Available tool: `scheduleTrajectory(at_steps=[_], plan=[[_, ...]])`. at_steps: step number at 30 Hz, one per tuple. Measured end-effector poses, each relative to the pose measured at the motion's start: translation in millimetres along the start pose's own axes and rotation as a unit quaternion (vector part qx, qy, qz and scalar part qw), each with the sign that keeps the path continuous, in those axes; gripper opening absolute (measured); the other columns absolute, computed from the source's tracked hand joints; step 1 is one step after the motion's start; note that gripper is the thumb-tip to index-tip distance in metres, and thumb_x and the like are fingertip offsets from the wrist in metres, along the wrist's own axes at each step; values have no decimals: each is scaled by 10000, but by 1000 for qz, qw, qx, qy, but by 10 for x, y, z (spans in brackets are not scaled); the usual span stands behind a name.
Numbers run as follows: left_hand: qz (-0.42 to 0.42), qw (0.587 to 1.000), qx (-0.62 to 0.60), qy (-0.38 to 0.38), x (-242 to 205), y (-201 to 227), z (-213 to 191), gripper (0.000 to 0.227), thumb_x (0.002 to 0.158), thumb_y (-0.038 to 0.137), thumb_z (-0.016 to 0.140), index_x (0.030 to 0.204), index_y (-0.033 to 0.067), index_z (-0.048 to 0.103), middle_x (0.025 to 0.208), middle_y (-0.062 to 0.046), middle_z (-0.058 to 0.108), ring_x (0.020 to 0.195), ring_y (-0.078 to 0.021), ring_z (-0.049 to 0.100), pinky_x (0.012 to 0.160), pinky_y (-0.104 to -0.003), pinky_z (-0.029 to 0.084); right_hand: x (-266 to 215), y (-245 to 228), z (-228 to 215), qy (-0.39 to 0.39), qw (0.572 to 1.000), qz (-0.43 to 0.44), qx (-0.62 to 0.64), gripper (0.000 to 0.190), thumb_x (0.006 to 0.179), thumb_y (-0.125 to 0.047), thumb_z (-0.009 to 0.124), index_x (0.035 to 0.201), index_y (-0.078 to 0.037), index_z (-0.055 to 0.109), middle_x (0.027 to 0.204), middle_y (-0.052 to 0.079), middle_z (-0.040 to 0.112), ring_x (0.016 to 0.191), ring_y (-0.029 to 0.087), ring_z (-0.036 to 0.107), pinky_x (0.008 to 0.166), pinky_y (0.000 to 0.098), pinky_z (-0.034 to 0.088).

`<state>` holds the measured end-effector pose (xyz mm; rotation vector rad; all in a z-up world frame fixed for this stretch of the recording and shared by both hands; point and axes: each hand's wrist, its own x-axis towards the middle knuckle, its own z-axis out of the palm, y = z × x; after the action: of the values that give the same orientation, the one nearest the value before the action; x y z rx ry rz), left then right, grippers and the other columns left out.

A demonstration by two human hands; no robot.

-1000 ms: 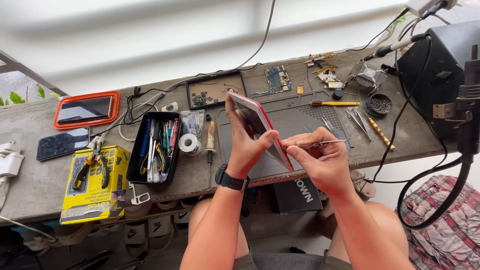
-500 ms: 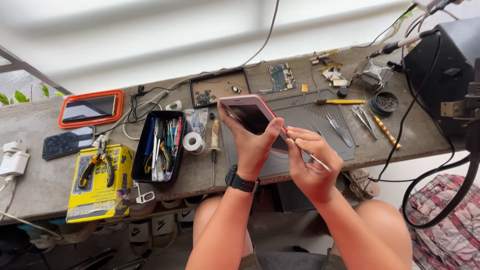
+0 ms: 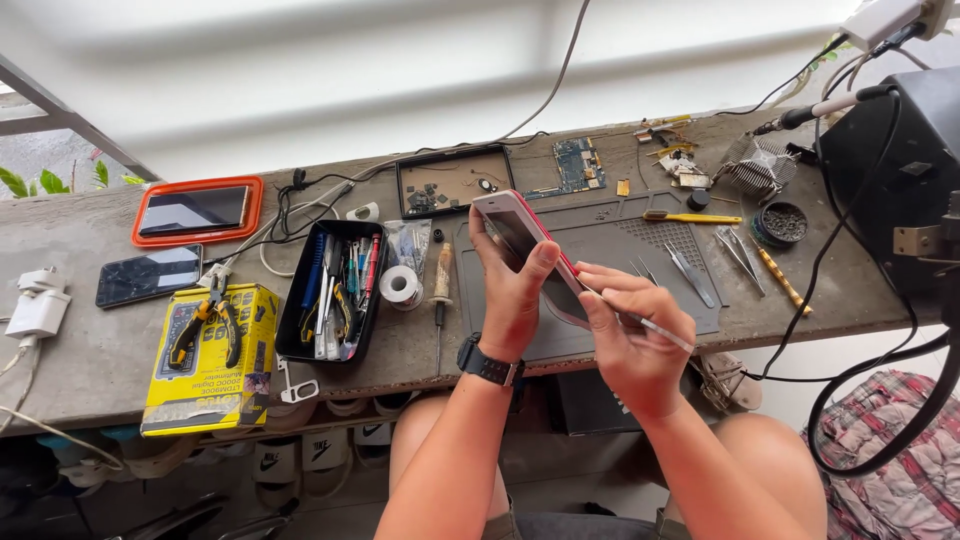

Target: Repairing a tablet by manipulating the motherboard with tweezers and working on the screen frame with a prying tool.

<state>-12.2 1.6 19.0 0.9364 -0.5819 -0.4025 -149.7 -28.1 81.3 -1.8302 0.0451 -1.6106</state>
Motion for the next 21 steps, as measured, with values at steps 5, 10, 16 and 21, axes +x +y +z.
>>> scheduleTrajectory(at_steps=[5, 10, 16, 21], plan=[[27, 999, 30, -10, -1, 74, -18, 1349, 859, 498, 925, 1759, 146, -17, 1128, -48, 538, 1058, -128, 609, 941, -321, 524, -96, 32, -64, 25, 981, 169, 92, 199, 968, 123, 778, 961, 59, 589, 1039, 298, 801, 1127, 529, 790, 866, 521, 676], [70, 995, 74, -2, 11, 89, -1, 1429, 775, 477, 990, 1748, 146, -3, 1206, -65, 546, 1080, -149, 615, 968, -347, 522, -57, 63, -134, 11, 976, 202, 84, 244, 939, 134, 808, 946, 58, 577, 1009, 308, 806, 1100, 518, 800, 853, 524, 672], [109, 985, 127, 34, -59, 117, 0, 1532, 726, 436, 1040, 1763, 138, -47, 1330, -109, 531, 1207, -194, 611, 1075, -374, 540, 1, 14, -40, 8, 992, -95, -85, 181, 867, 181, 843, 881, 83, 691, 959, 311, 797, 887, 551, 812, 760, 548, 679], [49, 989, 135, -42, 1, 273, -39, 1510, 763, 379, 982, 1776, 112, -104, 1415, -178, 526, 1290, -264, 579, 1139, -463, 514, 30, 34, -73, -8, 997, -49, -53, 164, 882, 145, 853, 906, 83, 702, 968, 288, 809, 908, 531, 819, 762, 530, 676]])
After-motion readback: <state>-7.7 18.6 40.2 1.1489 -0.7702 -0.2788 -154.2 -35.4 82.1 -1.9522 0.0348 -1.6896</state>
